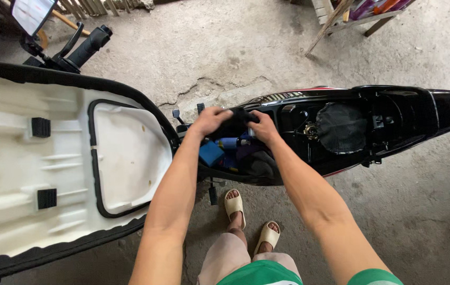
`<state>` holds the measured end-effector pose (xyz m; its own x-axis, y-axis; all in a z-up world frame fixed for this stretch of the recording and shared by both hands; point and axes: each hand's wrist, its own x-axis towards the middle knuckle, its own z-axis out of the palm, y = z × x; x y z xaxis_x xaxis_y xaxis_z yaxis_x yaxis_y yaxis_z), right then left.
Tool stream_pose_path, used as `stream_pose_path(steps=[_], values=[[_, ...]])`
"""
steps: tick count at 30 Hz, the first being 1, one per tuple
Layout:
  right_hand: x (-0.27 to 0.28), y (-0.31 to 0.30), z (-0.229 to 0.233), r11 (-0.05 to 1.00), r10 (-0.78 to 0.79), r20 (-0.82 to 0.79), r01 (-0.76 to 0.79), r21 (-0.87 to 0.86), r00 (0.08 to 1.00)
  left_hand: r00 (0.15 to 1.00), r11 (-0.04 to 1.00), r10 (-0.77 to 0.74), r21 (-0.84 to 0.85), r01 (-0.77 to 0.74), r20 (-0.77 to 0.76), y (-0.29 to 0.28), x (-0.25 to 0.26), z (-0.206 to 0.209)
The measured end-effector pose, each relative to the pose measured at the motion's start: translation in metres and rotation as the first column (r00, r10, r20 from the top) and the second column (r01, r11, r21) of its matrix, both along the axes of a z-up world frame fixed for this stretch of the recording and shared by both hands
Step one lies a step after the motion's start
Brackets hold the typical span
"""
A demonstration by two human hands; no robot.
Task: The person wipes the motorcycle's handlebars, dashboard, and side mirror with a purple cloth. They open the seat compartment, retrieve a black bag, hang it on the handlebars, and continue wiping the front and side panels of the motorcycle.
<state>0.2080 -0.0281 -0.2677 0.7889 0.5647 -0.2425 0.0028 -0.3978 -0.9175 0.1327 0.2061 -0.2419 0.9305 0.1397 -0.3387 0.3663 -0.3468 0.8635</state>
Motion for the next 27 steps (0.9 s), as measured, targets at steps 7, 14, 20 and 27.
stream_pose_path(steps=[7,14,20,27], values=[[0.013,-0.01,0.016,0.941,-0.053,-0.322,0.155,0.302,0.945,0.975,0.948,0.165,-0.249,-0.199,-0.151,0.011,-0.011,0.014],[0.016,-0.004,0.038,0.962,-0.023,-0.318,0.108,0.251,0.948,0.981,0.962,0.183,-0.218,-0.166,0.06,0.014,0.006,-0.001],[0.016,0.02,0.052,0.959,0.065,-0.279,0.017,0.281,0.958,0.952,0.983,-0.077,-0.138,0.122,0.297,0.006,-0.002,0.03],[0.027,0.033,0.02,0.997,0.01,-0.015,-0.011,-0.078,1.0,0.864,0.923,0.339,-0.312,-0.227,0.373,0.026,-0.004,0.063]])
